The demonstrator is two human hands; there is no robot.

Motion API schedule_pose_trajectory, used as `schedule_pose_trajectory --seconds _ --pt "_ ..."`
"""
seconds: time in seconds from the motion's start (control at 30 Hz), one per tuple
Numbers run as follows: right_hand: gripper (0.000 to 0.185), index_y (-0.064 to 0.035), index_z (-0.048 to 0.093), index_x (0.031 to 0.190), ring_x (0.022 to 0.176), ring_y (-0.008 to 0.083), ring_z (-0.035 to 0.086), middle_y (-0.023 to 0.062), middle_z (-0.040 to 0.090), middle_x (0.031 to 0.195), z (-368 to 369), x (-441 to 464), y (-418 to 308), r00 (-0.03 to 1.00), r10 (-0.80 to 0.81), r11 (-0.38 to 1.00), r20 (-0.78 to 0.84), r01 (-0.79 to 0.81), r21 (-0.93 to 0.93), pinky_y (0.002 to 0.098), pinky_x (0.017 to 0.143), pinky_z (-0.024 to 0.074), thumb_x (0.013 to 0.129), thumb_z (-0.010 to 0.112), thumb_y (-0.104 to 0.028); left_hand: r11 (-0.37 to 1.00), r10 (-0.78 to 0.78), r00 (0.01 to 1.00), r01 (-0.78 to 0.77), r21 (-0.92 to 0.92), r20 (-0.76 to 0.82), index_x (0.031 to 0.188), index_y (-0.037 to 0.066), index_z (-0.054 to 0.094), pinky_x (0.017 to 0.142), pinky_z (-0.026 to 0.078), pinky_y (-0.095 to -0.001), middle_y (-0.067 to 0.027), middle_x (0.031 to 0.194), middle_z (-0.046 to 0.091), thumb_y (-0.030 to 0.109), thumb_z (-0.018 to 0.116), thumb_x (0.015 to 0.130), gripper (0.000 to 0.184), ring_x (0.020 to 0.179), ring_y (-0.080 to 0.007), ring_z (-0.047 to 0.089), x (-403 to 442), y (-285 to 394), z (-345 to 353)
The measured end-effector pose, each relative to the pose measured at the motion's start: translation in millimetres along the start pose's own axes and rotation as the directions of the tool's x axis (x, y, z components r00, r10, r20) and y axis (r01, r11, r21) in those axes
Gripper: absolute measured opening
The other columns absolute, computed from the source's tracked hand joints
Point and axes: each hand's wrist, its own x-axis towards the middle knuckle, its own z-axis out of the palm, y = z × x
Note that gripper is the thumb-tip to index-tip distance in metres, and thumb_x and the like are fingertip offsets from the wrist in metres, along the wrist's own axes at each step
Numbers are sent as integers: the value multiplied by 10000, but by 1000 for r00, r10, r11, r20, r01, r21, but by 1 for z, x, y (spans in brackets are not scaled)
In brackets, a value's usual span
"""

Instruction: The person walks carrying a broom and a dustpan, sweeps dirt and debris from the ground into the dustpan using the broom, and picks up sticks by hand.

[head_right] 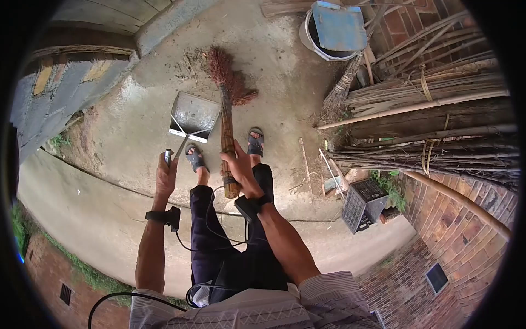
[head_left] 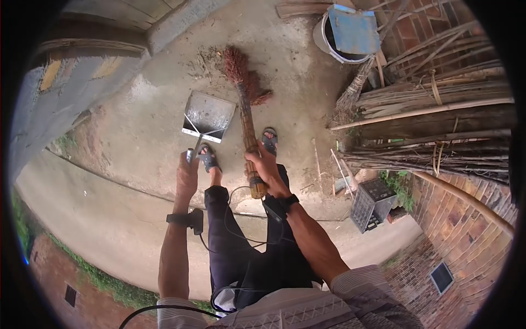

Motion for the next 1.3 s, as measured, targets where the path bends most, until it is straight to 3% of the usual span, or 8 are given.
schedule_pose_trajectory --seconds 0.1,0.13,0.27,0.37,0.43,0.8,1.17,1.3 --pt "679 -164 376 1531 567 163 628 72 624 787 -21 -39 7 998 22 998 -67 -26 -56 298 478 510 919 669 -193 995 16 997 -8 -97 78 1239 18 513 752 498 -457 -254 963 660 253 583 989 351 913 -446 651 -4 0 -14" --pt "656 -135 396 1509 539 164 613 67 608 746 -24 -55 8 997 21 999 -74 -19 36 323 460 515 916 675 -164 984 150 989 -148 -98 8 1167 11 532 628 466 -367 -108 771 578 288 614 1003 332 673 -193 541 -4 -13 -14" --pt "444 -129 494 1370 559 164 618 63 585 746 -47 -72 34 982 0 999 -190 6 34 323 468 529 955 624 -221 986 158 987 -157 -64 17 1155 6 542 632 458 -390 -144 790 577 260 599 1008 299 674 -200 510 -13 -29 -57" --pt "211 -118 534 1011 599 188 626 85 606 773 -67 -45 73 971 5 958 -240 64 278 346 500 546 971 619 -306 997 70 997 -71 9 22 1241 39 526 657 475 -432 -207 795 609 230 582 1002 312 696 -323 602 -23 -40 -117" --pt "264 -94 543 984 627 197 633 92 607 778 -81 7 96 974 223 752 -34 -150 643 350 520 549 963 626 -344 995 96 995 -96 10 -16 1233 38 543 693 471 -388 -167 799 573 256 571 1014 311 724 -234 540 -30 -62 -147" --pt "126 -160 493 1009 542 224 608 88 581 703 174 32 94 998 -45 823 -53 67 564 390 452 489 969 564 -256 983 25 1000 -24 -181 5 1172 51 576 610 352 -259 17 823 444 190 578 991 229 723 -86 405 -55 -121 -155" --pt "353 -116 509 1267 637 161 627 71 621 845 14 -151 167 989 74 866 -130 1 500 318 551 556 1023 520 -371 996 -70 997 72 -43 34 1147 65 587 647 405 -274 6 824 467 184 517 1001 201 731 -106 471 -26 -187 -210" --pt "350 -112 538 1109 653 167 636 73 620 818 -45 -194 270 921 294 843 -254 -124 524 326 540 562 1030 490 -449 992 -110 994 111 -66 21 1146 57 585 691 424 -280 -29 892 484 233 538 1014 225 792 -129 490 -30 -208 -213"
